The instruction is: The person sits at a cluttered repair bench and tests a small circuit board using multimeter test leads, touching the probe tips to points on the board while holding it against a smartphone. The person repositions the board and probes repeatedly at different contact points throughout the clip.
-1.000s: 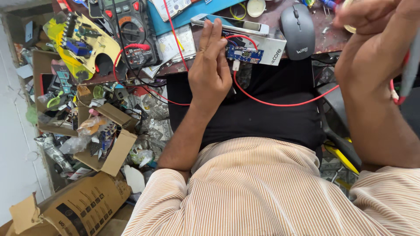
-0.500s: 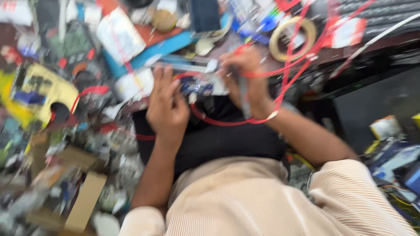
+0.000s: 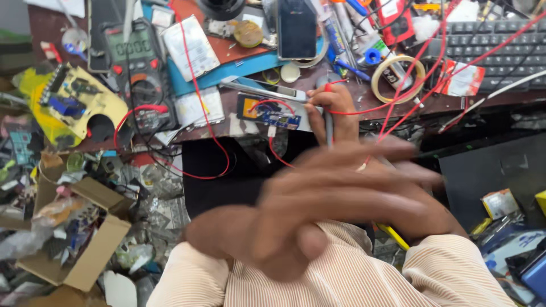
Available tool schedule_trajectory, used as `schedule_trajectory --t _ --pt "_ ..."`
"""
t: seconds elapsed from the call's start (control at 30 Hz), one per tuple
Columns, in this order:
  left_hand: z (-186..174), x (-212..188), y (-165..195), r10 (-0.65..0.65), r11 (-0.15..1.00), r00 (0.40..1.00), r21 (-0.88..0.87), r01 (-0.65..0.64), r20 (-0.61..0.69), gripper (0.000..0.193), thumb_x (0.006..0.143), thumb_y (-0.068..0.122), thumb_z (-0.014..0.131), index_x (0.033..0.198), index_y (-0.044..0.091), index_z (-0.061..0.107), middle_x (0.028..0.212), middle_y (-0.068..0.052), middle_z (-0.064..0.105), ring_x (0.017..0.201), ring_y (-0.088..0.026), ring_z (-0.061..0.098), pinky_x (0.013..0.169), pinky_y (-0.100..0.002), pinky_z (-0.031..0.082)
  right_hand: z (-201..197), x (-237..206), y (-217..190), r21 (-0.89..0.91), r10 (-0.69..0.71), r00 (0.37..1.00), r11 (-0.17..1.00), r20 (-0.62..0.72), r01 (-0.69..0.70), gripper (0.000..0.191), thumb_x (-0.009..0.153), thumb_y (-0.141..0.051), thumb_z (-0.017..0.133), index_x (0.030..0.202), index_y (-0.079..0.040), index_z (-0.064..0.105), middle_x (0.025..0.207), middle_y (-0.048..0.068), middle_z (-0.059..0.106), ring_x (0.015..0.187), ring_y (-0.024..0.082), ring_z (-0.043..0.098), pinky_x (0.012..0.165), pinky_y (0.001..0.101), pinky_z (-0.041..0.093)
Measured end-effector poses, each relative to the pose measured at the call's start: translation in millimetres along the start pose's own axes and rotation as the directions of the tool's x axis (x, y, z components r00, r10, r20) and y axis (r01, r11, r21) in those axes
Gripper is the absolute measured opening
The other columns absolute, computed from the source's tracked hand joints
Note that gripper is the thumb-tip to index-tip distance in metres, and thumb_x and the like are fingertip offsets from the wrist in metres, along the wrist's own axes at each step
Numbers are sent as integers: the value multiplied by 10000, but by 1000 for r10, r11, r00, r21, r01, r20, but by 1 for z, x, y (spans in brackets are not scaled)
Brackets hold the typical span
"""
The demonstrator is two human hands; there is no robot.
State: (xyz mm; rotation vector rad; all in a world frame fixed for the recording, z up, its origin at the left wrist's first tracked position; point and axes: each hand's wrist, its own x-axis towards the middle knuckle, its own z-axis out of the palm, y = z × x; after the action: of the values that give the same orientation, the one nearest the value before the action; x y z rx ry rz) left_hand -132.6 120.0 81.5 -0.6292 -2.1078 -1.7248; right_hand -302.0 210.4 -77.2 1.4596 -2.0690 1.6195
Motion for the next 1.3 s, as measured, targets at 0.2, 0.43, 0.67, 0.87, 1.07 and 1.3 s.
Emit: schedule_trajectory --t 0.2,0.43,0.67,0.87,1.07,1.3 --pt "35 36 25 20 858 997 -513 25 81 480 1163 364 305 1181 44 663 1266 -181 673 1318 -358 546 1110 -453 439 -4 4 -2 -11 -12 999 1000 42 12 154 1004 18 702 1094 -18 582 1079 156 631 1045 305 676 904 378 551" --pt "49 36 19 1 802 999 -596 31 53 402 1147 328 374 1136 38 652 1184 -151 670 1192 -306 565 1016 -406 456 -8 4 2 1 -5 999 1000 46 5 165 1006 15 707 1103 -17 577 1100 176 624 1019 300 664 882 379 552" --pt "46 39 18 -4 827 1000 -562 -12 -27 331 1131 293 443 1092 31 641 1101 -122 668 1066 -255 583 923 -360 473 -15 2 1 -2 -20 997 1000 81 20 161 1033 12 699 1119 -23 567 1105 167 611 1061 302 666 915 385 550" --pt "13 26 6 51 935 963 -326 -140 -265 278 1117 263 503 1053 25 632 1031 -96 666 957 -212 599 843 -320 487 -8 3 3 -32 -89 996 995 20 90 137 1038 8 702 1076 -28 575 1054 136 637 1037 324 638 937 409 522" --pt "-26 -45 -71 81 997 362 73 -34 -929 238 1104 233 562 1015 20 622 960 -70 664 849 -168 615 763 -280 502 -10 -6 13 -6 -80 993 997 82 81 123 1130 -23 684 1137 1 564 1122 171 636 1058 311 629 919 381 514" --pt "-14 -92 -133 -99 776 594 312 549 -798 112 974 120 764 957 38 690 881 -42 676 761 -141 655 666 -249 525 -1 -10 19 22 -64 992 998 108 62 80 1155 -19 616 1166 33 557 1121 189 615 1009 279 618 932 344 512"
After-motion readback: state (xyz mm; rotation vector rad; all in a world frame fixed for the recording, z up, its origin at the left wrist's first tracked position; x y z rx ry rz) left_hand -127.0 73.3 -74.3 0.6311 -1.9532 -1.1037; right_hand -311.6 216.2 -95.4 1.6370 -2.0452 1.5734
